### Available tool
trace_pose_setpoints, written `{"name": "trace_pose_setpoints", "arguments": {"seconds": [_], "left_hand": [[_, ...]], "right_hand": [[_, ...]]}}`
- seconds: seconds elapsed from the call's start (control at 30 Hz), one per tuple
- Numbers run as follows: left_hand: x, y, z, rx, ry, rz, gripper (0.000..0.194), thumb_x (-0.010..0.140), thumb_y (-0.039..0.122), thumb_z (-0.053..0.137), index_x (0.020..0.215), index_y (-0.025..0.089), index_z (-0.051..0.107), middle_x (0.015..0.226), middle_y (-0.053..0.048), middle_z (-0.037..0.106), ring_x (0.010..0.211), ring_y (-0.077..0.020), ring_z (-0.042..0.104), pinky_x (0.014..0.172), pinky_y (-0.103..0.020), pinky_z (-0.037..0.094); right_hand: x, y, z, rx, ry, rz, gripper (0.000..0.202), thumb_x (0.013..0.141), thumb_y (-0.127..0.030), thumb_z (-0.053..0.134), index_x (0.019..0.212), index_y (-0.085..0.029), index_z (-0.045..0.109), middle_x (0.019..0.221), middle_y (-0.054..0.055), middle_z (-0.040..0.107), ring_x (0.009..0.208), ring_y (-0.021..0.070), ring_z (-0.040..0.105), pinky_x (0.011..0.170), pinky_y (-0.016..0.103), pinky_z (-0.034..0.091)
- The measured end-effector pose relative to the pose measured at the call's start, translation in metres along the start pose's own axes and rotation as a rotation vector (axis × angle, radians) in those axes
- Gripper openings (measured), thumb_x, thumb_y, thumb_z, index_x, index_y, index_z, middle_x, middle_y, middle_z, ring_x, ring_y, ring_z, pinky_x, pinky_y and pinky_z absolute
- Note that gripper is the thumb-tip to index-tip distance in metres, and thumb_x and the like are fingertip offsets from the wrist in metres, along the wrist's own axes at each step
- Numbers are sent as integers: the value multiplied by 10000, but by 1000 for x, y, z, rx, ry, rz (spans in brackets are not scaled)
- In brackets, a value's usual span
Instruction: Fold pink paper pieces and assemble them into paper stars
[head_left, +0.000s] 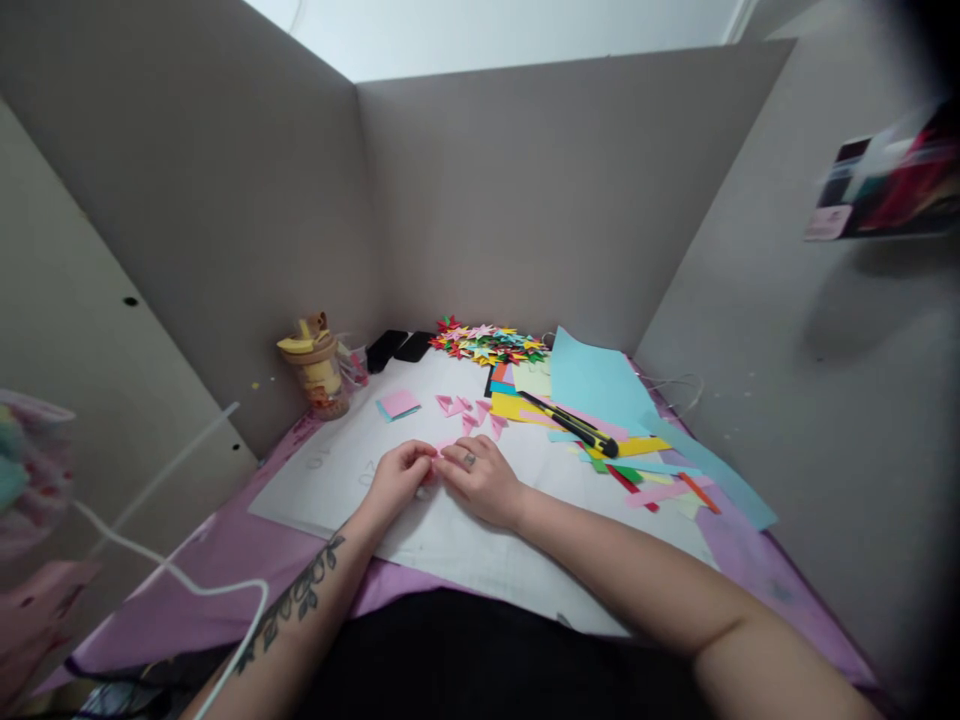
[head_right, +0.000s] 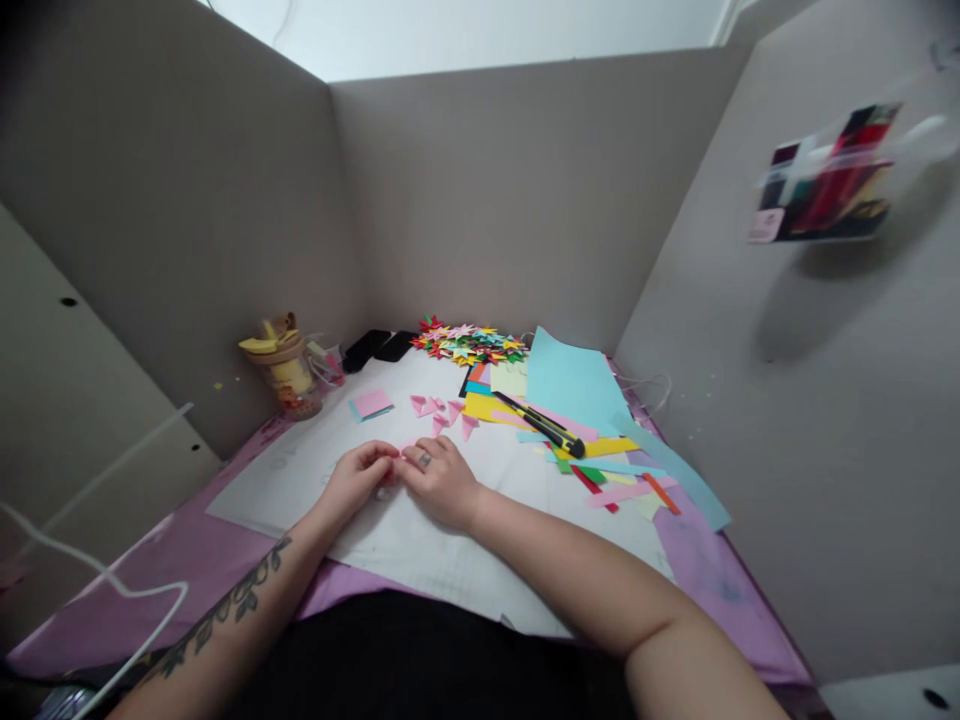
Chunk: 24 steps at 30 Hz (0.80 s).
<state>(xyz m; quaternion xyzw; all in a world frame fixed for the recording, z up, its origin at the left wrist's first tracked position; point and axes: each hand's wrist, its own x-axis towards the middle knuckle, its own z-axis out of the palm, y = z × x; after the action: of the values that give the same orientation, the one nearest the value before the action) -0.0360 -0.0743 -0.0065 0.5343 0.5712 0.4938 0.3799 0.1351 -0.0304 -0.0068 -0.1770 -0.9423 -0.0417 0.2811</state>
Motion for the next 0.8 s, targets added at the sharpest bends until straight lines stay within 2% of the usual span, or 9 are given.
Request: {"name": "trace_pose_setpoints", "arguments": {"seconds": [0.1, 0.17, 0.27, 0.37, 0.5, 0.63, 0.8], "left_hand": [[1, 2, 0, -147, -3, -78, 208, 677, 261, 531, 841, 145, 585, 636, 9, 604, 544, -108, 559, 557, -230, 456], [1, 3, -1, -198, -14, -125, 220, 667, 267, 544, 843, 141, 580, 635, 3, 609, 557, -111, 571, 579, -238, 467], [0, 4, 0, -125, -43, -130, 215, 691, 258, 517, 859, 141, 584, 625, -5, 613, 560, -121, 575, 569, -239, 463], [-3, 3, 2, 158, -44, 23, 203, 737, 214, 468, 864, 158, 616, 677, -16, 630, 617, -136, 582, 608, -253, 471], [-8, 1, 4, 510, -21, 325, 242, 775, 137, 441, 860, 187, 662, 904, -54, 645, 855, -165, 585, 813, -300, 462], [-8, -6, 4, 687, -68, 448, 315, 782, 82, 442, 899, 226, 695, 1082, -59, 618, 1016, -197, 535, 919, -353, 416], [-7, -12, 4, 792, -209, 589, 385, 780, 33, 437, 964, 253, 694, 1022, -27, 671, 991, -195, 548, 892, -354, 435]], "right_hand": [[3, -1, -1, -17, 9, -19, 291, 872, -262, 478, 1152, -211, 541, 1104, 106, 575, 1039, 250, 433, 868, 428, 306], [3, 0, -2, -47, 14, -10, 252, 893, -226, 439, 1111, -218, 564, 1064, 93, 595, 1009, 233, 451, 861, 415, 305], [2, 4, -2, -67, 1, 1, 237, 913, -190, 396, 1010, -212, 612, 953, 75, 634, 927, 202, 490, 831, 383, 317], [-2, 12, 1, -32, -27, 20, 225, 911, -209, 422, 959, -201, 642, 889, 73, 656, 873, 181, 526, 793, 347, 339], [-9, 29, 7, 78, -96, 9, 200, 889, -210, 473, 946, -214, 664, 921, 59, 681, 853, 162, 579, 766, 313, 377], [-15, 42, 8, 248, -99, -8, 190, 864, -202, 505, 942, -219, 677, 979, 51, 684, 898, 159, 601, 801, 309, 427], [-17, 53, 7, 512, -80, 20, 153, 831, -211, 561, 890, -195, 701, 968, 67, 685, 917, 153, 606, 841, 300, 467]]}}
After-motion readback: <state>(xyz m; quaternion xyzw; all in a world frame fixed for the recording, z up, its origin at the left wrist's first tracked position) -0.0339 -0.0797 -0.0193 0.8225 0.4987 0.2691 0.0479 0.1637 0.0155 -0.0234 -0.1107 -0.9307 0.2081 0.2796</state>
